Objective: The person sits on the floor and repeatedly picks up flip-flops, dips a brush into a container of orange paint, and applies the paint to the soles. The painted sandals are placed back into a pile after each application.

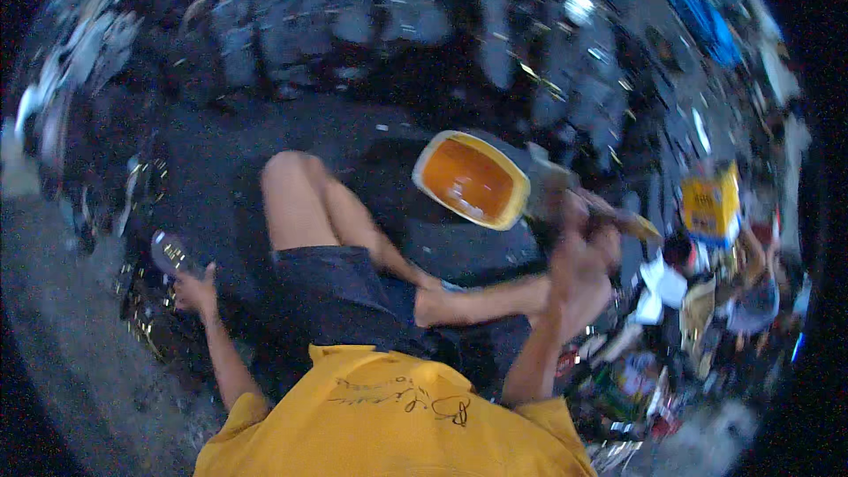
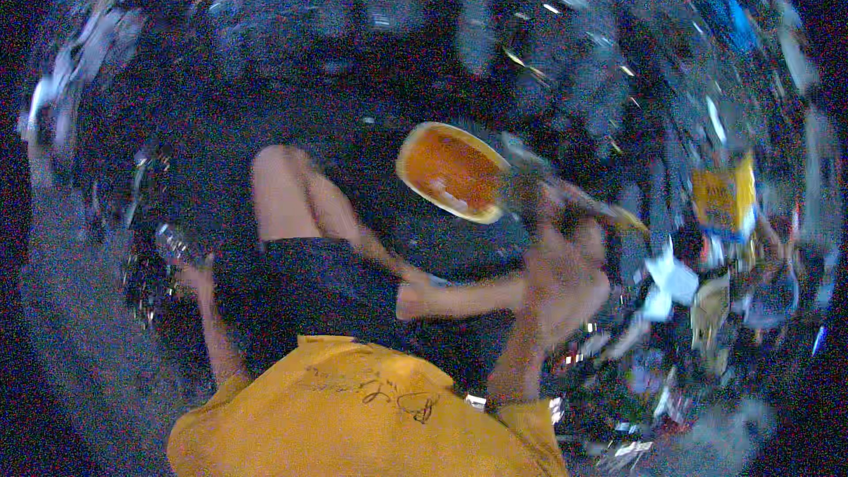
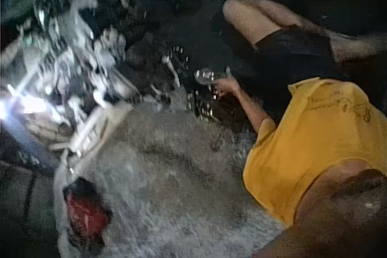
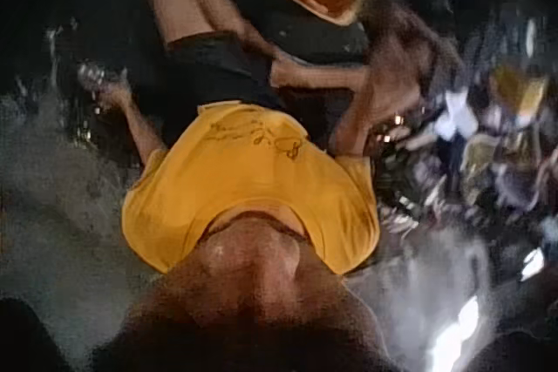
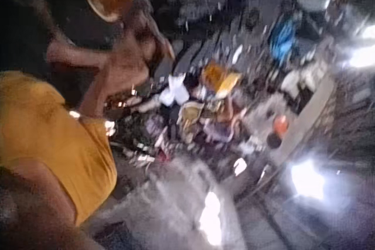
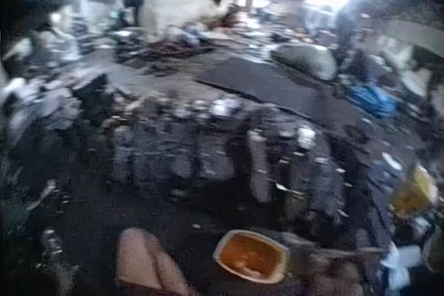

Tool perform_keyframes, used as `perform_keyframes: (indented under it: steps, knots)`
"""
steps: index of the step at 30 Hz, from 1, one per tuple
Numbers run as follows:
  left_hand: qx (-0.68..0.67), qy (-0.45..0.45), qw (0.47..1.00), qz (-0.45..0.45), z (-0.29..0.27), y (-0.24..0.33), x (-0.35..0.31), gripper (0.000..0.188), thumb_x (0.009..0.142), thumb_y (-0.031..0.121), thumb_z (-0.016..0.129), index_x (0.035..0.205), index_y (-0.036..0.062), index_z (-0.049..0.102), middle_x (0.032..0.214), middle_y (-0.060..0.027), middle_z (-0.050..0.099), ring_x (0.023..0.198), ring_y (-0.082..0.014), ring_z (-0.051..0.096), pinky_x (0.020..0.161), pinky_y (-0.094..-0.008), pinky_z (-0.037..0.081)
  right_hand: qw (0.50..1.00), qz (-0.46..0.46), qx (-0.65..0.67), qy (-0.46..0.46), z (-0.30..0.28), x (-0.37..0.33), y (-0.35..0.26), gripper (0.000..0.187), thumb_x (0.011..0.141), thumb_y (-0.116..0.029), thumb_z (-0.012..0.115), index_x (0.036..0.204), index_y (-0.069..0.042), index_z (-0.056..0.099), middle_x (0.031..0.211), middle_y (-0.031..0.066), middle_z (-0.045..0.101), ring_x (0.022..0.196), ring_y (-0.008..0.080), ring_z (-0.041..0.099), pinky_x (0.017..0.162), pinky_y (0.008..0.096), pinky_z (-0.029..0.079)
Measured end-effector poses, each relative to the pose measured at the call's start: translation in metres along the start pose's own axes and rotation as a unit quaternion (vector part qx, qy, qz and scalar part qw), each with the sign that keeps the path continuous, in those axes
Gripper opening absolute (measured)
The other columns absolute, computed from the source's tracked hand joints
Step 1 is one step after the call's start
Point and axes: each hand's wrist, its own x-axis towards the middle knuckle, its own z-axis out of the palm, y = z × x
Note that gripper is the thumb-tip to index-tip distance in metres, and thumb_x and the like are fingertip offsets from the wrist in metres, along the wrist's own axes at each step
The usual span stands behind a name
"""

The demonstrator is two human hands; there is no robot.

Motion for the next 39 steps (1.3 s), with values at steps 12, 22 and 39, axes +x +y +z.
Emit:
perform_keyframes:
  steps: [12,22,39]
  knots:
    - [-0.452,0.002,0.802,0.391,-0.262,0.150,-0.109,0.080,0.071,0.002,0.075,0.146,0.0044,0.046,0.144,-0.0202,0.053,0.130,-0.0368,0.052,0.110,-0.0474,0.043,0.948,-0.220,0.221,-0.066,0.103,0.009,0.079,0.024,0.094,-0.025,0.076,0.107,-0.005,0.072,0.089,0.0113,0.073,0.083,0.0283,0.070,0.076,0.0403,0.056]
    - [-0.257,-0.038,0.751,0.607,-0.284,0.179,-0.151,0.056,0.073,0.000,0.071,0.128,0.0065,0.065,0.142,-0.0126,0.060,0.140,-0.0375,0.045,0.115,-0.0525,0.035,0.957,-0.062,0.249,-0.134,0.102,-0.003,0.139,0.034,0.100,-0.028,0.067,0.115,0.003,0.066,0.106,0.0198,0.073,0.093,0.0330,0.069,0.085,0.0427,0.053]
    - [-0.421,0.028,0.663,0.618,-0.336,0.216,-0.183,0.037,0.080,0.012,0.079,0.117,0.0084,0.076,0.141,-0.0133,0.064,0.133,-0.0340,0.055,0.112,-0.0457,0.042,0.973,-0.043,0.227,-0.009,0.059,0.005,0.170,0.068,0.086,-0.010,0.078,0.147,-0.015,0.048,0.128,0.0057,0.067,0.099,0.0247,0.070,0.084,0.0358,0.058]
